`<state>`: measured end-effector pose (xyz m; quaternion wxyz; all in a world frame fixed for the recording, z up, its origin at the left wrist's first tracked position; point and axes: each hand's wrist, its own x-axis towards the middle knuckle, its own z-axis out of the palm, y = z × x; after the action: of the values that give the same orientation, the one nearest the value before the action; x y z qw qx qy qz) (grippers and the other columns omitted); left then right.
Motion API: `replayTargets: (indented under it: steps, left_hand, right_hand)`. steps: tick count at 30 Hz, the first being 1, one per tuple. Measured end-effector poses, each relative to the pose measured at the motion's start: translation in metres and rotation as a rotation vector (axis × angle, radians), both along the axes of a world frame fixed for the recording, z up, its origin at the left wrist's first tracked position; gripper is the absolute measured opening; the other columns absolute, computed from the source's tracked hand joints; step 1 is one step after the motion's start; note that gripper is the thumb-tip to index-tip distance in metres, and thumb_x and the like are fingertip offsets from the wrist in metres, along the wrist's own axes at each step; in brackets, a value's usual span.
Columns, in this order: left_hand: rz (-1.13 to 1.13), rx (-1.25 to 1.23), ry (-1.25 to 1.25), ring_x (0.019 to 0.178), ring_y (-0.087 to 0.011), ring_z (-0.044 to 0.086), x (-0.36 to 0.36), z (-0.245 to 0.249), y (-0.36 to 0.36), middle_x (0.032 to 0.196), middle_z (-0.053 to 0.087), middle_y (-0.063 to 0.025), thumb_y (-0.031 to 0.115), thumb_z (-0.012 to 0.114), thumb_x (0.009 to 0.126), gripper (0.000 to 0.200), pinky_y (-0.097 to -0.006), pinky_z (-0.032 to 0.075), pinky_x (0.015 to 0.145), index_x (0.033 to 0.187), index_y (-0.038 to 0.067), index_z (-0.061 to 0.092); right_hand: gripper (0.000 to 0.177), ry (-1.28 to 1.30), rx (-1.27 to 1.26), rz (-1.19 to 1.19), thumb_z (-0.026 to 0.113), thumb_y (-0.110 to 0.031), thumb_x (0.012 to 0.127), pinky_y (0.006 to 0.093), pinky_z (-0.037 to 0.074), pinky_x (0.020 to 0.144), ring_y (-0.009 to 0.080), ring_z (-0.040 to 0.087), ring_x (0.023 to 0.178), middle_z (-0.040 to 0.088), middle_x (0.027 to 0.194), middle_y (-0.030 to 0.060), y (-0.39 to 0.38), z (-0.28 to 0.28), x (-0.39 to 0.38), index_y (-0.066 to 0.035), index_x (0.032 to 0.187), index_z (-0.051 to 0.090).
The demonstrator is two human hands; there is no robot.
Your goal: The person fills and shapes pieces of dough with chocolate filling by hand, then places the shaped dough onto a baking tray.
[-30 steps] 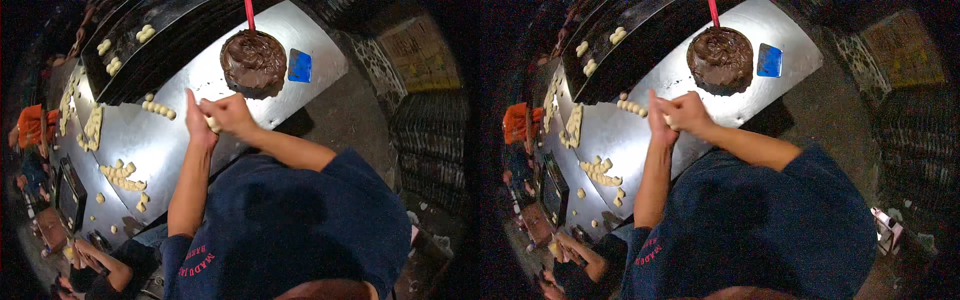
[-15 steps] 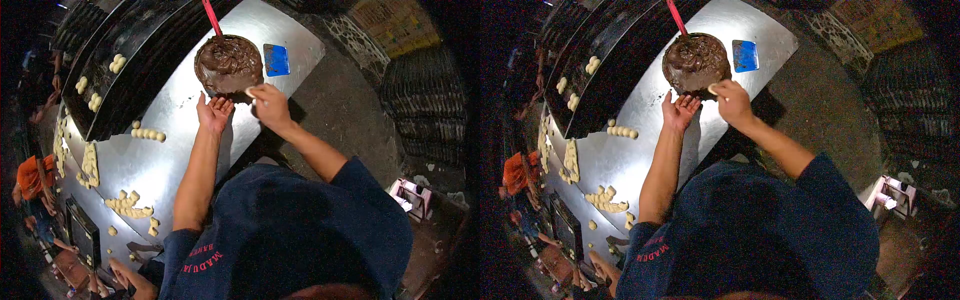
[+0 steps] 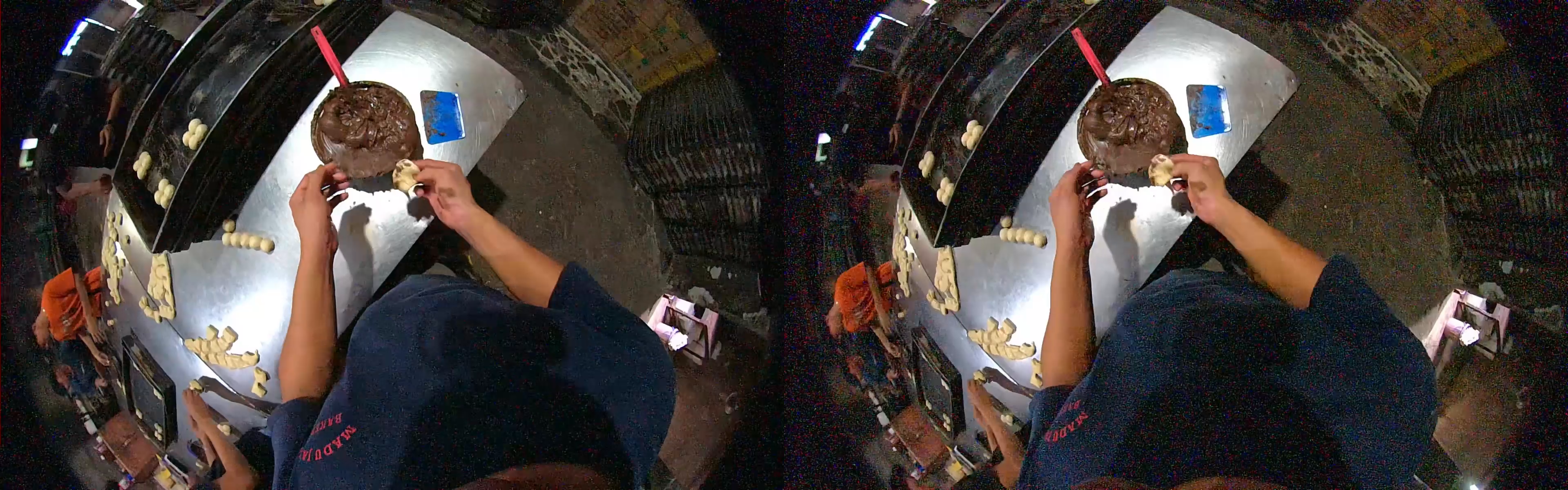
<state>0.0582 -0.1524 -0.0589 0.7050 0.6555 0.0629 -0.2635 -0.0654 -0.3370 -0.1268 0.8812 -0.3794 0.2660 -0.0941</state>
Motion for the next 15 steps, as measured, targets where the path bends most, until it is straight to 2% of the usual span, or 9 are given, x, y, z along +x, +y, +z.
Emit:
replayTargets:
  steps: [2,4,5,6,8,10,11,12,15]
  left_hand:
    - [-0.171,0.039,-0.092,0.083,-0.0167,0.064,-0.005,0.027,-0.019,0.097,0.067,-0.0102,0.035,0.049,0.099,0.039,-0.029,0.053,0.07,0.116,0.002,0.061]
    - [-0.371,-0.008,0.06,0.085,-0.0181,0.064,-0.01,0.06,-0.035,0.103,0.065,-0.011,0.047,0.041,0.101,0.054,-0.0319,0.054,0.075,0.122,0.001,0.058]
    - [-0.464,-0.136,0.199,0.085,-0.0186,0.064,-0.009,0.069,-0.041,0.104,0.065,-0.0121,0.05,0.039,0.101,0.058,-0.032,0.054,0.075,0.122,-0.001,0.057]
    - [-0.561,-0.263,0.339,0.086,-0.0191,0.063,-0.008,0.075,-0.046,0.105,0.065,-0.0132,0.052,0.036,0.101,0.063,-0.0322,0.054,0.074,0.121,-0.004,0.057]
    - [-0.518,-0.214,0.233,0.091,-0.0198,0.063,-0.006,0.075,-0.055,0.109,0.065,-0.0138,0.047,0.037,0.102,0.059,-0.0357,0.052,0.077,0.119,-0.006,0.057]
    - [-0.282,-0.187,0.11,0.09,-0.0206,0.063,-0.005,0.074,-0.068,0.106,0.065,-0.0127,0.038,0.047,0.101,0.048,-0.0338,0.052,0.075,0.116,-0.006,0.058]
    - [-0.131,-0.235,0.148,0.091,-0.0208,0.063,-0.018,0.094,-0.081,0.104,0.065,-0.0108,0.028,0.054,0.098,0.039,-0.0309,0.051,0.071,0.115,-0.007,0.059]
    - [-0.211,-0.265,0.131,0.09,-0.0166,0.064,-0.008,0.078,-0.083,0.105,0.065,-0.0098,0.025,0.051,0.1,0.032,-0.0287,0.053,0.078,0.113,-0.003,0.06]
    - [-0.331,-0.158,0.079,0.099,-0.0192,0.064,-0.011,0.1,-0.098,0.111,0.064,-0.0147,0.009,0.056,0.095,0.032,-0.0287,0.053,0.081,0.124,-0.003,0.053]
  right_hand:
    - [0.03,-0.499,0.035,0.192,0.067,-0.016,0.085,0.03,0.047,0.075,0.0191,0.062,0.091,0.064,0.107,0.0117,-0.011,0.04,-0.005,0.004,0.106,0.064]
    - [0.032,-0.632,0.125,0.215,0.065,-0.023,0.091,0.0317,0.048,0.076,0.0195,0.061,0.093,0.065,0.106,0.0121,-0.013,0.06,0.002,0.003,0.109,0.064]
    - [0.037,-0.352,0.292,0.367,0.062,-0.028,0.093,0.0306,0.048,0.075,0.0184,0.062,0.091,0.066,0.107,0.0117,-0.028,0.069,0.013,0.002,0.115,0.063]
    - [0.031,-0.3,0.101,0.376,0.063,-0.024,0.092,0.03,0.049,0.073,0.0176,0.062,0.087,0.067,0.103,0.0095,-0.033,0.074,0.023,0.001,0.11,0.066]
    - [0.019,-0.163,-0.716,0.477,0.063,-0.016,0.09,0.0295,0.05,0.07,0.0156,0.062,0.083,0.067,0.098,0.0075,-0.05,0.096,0.035,-0.001,0.096,0.072]
    - [0.011,-0.193,-1.518,-0.035,0.069,-0.014,0.082,0.0352,0.05,0.069,0.0224,0.061,0.077,0.063,0.085,0.01,-0.06,0.112,0.04,-0.005,0.083,0.074]
    - [0.013,-0.169,-1.604,-0.097,0.07,-0.016,0.08,0.0365,0.049,0.07,0.0246,0.061,0.078,0.062,0.084,0.0108,-0.06,0.114,0.04,-0.003,0.085,0.073]
    - [0.016,-0.132,-1.704,-0.18,0.071,-0.017,0.079,0.0378,0.049,0.071,0.0268,0.061,0.08,0.061,0.084,0.0116,-0.06,0.116,0.039,-0.002,0.086,0.073]
    - [0.024,-0.331,-1.598,-0.249,0.074,-0.02,0.076,0.0381,0.049,0.073,0.0281,0.061,0.085,0.061,0.086,0.0117,-0.034,0.124,0.018,-0.002,0.09,0.07]
